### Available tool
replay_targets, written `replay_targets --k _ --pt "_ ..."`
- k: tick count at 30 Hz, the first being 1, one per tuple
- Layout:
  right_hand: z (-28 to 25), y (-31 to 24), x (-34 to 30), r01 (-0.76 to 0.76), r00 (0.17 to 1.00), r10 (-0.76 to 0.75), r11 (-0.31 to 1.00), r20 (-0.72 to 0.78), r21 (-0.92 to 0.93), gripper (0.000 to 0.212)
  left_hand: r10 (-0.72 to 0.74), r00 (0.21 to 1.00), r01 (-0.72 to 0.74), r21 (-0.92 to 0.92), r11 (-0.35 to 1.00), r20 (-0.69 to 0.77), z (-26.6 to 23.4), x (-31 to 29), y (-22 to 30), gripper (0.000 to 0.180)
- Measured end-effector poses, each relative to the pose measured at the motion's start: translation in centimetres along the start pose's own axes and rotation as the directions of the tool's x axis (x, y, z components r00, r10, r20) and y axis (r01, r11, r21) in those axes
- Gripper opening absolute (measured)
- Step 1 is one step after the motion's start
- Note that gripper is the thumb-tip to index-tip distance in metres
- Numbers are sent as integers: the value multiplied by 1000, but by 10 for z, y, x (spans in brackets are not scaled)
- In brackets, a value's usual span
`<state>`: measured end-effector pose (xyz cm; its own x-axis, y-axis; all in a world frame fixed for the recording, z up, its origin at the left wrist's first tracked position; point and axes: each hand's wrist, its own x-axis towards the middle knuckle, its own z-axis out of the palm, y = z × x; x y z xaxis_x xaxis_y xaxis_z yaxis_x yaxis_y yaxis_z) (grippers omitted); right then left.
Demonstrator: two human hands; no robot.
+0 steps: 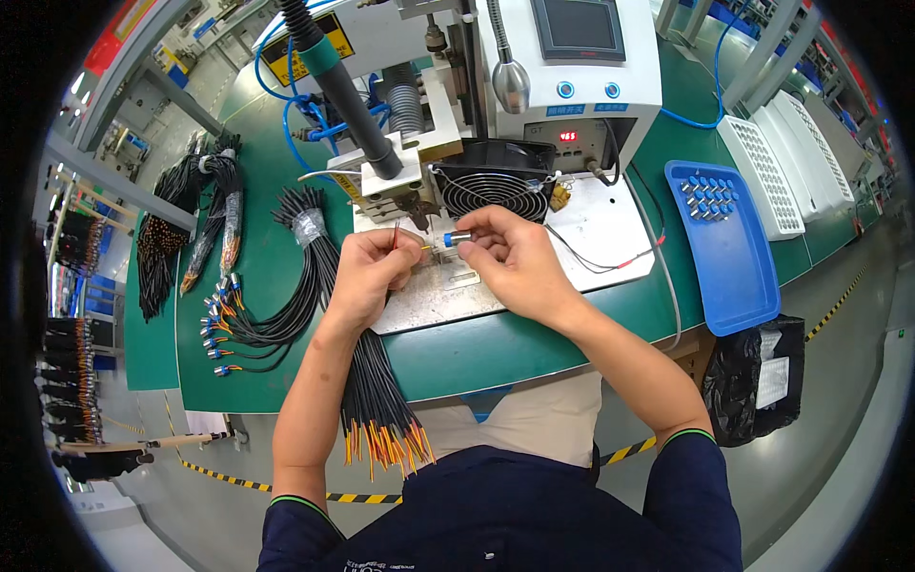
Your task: The person assembles a wiring harness component by hand, attaching electrical terminals to plastic connectors, then tests the completed harness using industrial bench equipment.
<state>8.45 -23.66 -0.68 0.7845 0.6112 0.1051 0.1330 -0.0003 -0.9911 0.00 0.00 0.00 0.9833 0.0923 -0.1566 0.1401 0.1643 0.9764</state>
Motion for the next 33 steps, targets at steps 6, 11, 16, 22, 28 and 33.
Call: replay_targets --k 6,11,16,22,28,33 --pt "4 5 0 -8 1000 11 993 -28 115 26 27 997 -30 -31 999 -78 6 2 2 9" --pt "5 6 3 -36 999 36 994 4 105 28 75 996 -74 6 997 -45 9 3 1 8" --pt "6 3 5 -34 999 34 998 -4 44 29 72 996 -71 14 997 -49 8 4 -1 8" --pt "6 4 6 -17 1000 17 999 -10 30 29 85 996 -83 31 996 -36 8 6 -6 7" --pt "6 3 5 -4 1000 4 1000 -17 -9 29 51 998 -49 54 997 -44 8 6 -4 6" --pt "6 4 5 4 1000 -4 1000 -18 -18 29 77 996 -74 72 995 -40 7 8 -9 7"
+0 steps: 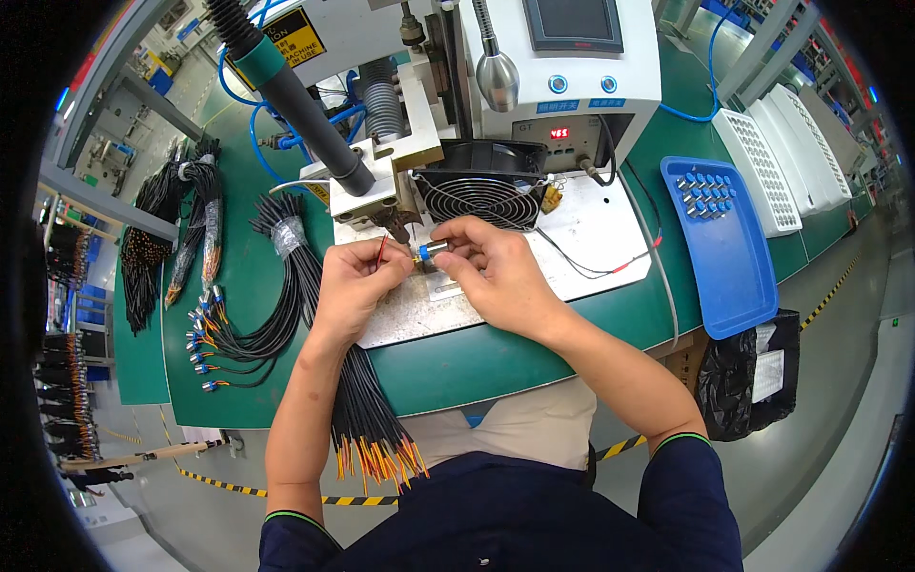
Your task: The person assembles a wiring harness component by hand, attaching electrical terminals to plastic connectors, then tests the completed harness using industrial bench equipment.
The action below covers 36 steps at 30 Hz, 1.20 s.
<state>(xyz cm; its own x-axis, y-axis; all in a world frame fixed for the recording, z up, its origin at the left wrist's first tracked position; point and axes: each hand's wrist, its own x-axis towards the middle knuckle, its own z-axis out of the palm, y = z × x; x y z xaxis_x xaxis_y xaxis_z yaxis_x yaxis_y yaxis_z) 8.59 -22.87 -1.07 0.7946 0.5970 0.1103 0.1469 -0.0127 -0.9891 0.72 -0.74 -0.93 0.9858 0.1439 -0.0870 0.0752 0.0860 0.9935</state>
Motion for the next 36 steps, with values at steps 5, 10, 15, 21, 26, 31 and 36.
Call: replay_targets --k 5,10,15,21,26,31,36 --pt "0 2 0 23 1000 -24 1000 -8 -14 28 -34 999 34 17 999 1 0 -1 4 7" --pt "1 3 0 32 999 -32 999 -9 -5 28 -4 1000 4 15 1000 -9 3 -1 2 6" --pt "1 2 0 56 998 -56 998 -12 -24 28 15 1000 -15 9 1000 -12 4 -2 4 6" --pt "2 2 0 58 998 -59 998 -22 -29 27 6 1000 -6 7 1000 -23 5 -3 4 5" --pt "1 3 0 82 996 -84 995 -22 -62 27 10 1000 -10 5 1000 -15 3 -2 3 7" --pt "2 3 0 83 996 -84 995 -25 -55 27 8 1000 -8 2 1000 -29 7 -3 7 4" --pt "1 4 0 97 995 -99 994 -24 -58 27 19 999 -19 -10 1000 -28 7 -3 7 4"
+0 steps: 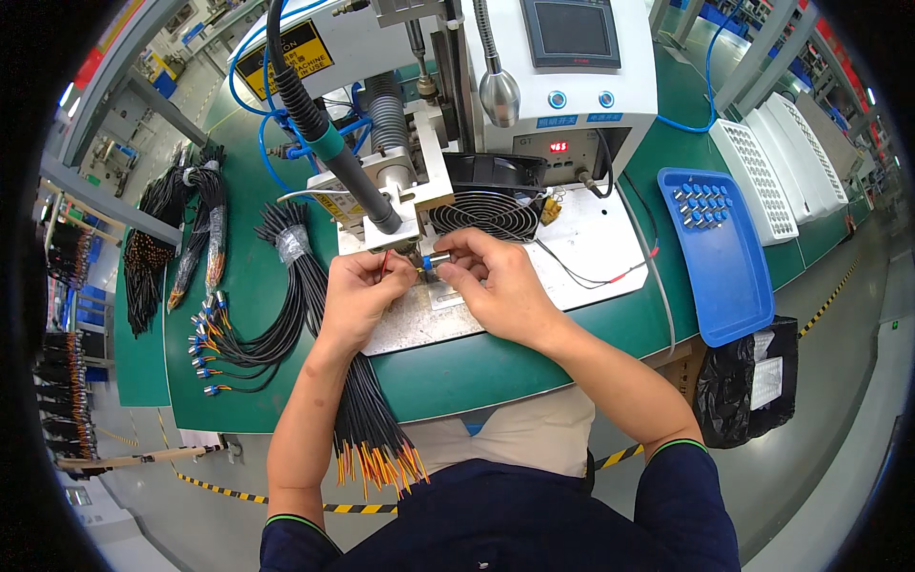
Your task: The person assembles a wiring harness component by hand, attaching electrical terminals to plastic connectors, then tests the completed harness using industrial bench equipment.
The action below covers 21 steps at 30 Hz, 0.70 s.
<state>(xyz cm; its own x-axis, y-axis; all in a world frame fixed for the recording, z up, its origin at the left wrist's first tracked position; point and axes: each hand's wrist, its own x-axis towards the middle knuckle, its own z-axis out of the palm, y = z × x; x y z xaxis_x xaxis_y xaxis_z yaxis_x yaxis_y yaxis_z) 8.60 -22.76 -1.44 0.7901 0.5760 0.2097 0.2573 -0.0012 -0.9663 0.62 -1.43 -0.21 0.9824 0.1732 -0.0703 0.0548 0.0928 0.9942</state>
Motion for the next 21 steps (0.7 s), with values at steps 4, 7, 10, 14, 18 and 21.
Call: replay_targets --k 4,7,10,14,18,21 --pt "0 0 -1 -23 1000 23 1000 4 9 27 -1 1000 0 25 1000 25 -5 0 -6 8" --pt "1 0 -1 -18 1000 18 1000 3 18 27 0 1000 -1 24 1000 28 -6 0 -6 8" --pt "1 -1 -1 -11 1000 11 1000 3 15 27 2 1000 -2 8 1000 26 -4 0 -5 9" --pt "0 2 -1 -21 1000 21 1000 6 13 27 -13 1000 13 17 1000 26 -4 0 -4 9" --pt "1 1 -1 -9 1000 9 1000 0 23 27 9 1000 -10 19 1000 23 -4 -1 -5 9" --pt "1 0 -1 -8 1000 8 1000 -2 23 27 -3 1000 2 37 999 19 -4 -1 -2 8"
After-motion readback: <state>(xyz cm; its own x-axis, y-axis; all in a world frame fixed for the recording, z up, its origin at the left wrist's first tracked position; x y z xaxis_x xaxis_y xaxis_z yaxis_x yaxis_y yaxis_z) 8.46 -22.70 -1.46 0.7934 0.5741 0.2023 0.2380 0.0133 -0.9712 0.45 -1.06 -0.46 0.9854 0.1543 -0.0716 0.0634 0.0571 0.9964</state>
